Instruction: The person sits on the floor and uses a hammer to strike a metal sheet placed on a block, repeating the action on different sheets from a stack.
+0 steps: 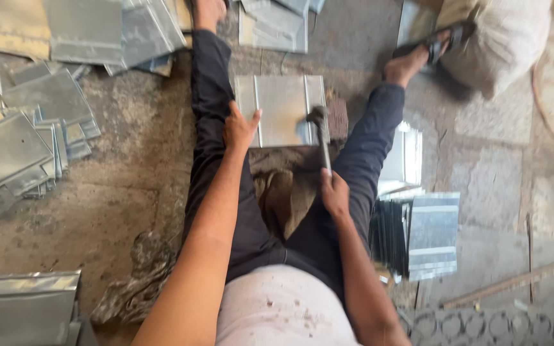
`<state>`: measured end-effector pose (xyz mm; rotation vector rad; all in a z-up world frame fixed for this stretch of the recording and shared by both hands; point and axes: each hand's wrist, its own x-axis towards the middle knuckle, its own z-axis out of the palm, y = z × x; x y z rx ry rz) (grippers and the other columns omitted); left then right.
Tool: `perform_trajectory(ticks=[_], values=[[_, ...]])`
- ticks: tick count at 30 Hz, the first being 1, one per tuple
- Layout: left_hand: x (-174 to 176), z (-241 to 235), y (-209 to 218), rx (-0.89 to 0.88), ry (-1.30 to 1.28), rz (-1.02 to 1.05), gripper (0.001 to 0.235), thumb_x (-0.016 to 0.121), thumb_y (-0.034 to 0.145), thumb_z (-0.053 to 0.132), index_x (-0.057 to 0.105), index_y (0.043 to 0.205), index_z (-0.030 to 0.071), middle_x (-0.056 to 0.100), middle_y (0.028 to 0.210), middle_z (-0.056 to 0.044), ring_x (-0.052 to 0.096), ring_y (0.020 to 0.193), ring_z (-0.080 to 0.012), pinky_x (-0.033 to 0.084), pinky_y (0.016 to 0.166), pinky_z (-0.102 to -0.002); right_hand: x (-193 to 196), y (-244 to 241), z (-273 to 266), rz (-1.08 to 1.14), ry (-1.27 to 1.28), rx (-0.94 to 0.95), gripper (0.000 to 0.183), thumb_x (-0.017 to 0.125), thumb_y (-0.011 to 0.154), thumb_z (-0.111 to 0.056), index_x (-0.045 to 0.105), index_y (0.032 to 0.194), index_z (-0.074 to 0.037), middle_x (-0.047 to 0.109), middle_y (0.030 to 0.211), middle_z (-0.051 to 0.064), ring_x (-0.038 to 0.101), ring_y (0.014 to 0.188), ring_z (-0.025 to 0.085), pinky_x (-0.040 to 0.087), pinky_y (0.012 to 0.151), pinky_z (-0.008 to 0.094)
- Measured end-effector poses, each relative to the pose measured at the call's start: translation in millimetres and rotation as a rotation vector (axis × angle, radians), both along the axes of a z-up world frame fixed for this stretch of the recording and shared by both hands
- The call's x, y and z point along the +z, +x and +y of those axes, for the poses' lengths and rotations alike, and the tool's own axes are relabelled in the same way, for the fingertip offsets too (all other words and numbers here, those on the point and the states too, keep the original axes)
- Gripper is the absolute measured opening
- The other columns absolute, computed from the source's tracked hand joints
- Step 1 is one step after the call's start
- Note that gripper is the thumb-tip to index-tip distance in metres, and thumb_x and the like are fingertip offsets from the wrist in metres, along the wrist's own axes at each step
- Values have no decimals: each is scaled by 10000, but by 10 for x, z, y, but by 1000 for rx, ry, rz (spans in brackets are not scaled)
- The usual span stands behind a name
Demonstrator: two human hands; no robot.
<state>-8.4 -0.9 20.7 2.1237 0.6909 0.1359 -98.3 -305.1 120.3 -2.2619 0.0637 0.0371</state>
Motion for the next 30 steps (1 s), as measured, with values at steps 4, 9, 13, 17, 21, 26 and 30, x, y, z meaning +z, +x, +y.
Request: perform_trajectory(ticks=[4,9,13,17,21,26,30], values=[[-60,24,9,27,57,-41,774,749,869,578,410,1279,16,699,954,-310,711,860,-478,568,690,-534,551,128,-168,180,326,-34,431,484,1109,-423,584,877,-73,492,651,-5,450,546,146,338,477,321],[68,10,-57,-38,-40,50,699,694,934,568,396,1254,22,720,896,-260,746,797,-414,603,647,-485,1788,302,-420,-430,694,117,493,455,1125,-565,557,1209,-90,437,660,-31,359,463,40,261,374,235],[147,10,-18,-35,0,40,700,689,941,564,387,1255,15,710,843,-255,741,735,-405,599,581,-477,1861,540,-170,-915,753,85,601,416,1019,-734,484,1099,-142,418,728,0,379,450,76,329,411,248],[89,12,-33,-40,-74,54,685,656,946,566,392,1263,19,718,853,-234,764,730,-363,622,603,-432,603,524,3,-870,536,3,511,457,1048,-594,558,1057,-93,485,719,17,448,524,120,371,472,289],[129,-8,-43,-32,-5,29,692,694,920,543,402,1269,22,717,903,-265,738,789,-422,588,620,-496,-49,82,62,16,2,21,436,497,1077,-454,631,1014,-44,553,711,35,518,598,163,413,532,329],[124,-2,-25,0,49,45,769,745,866,557,398,1297,23,700,975,-309,711,853,-475,576,694,-528,650,175,-105,125,402,106,449,423,1093,-472,591,939,-86,555,663,-4,514,537,96,384,440,254],[94,-3,-62,-26,-2,64,723,696,930,581,411,1296,27,726,986,-284,737,899,-442,595,735,-510,1552,336,-250,-420,691,107,455,503,1075,-523,562,1239,-103,639,916,44,546,667,73,415,524,246]])
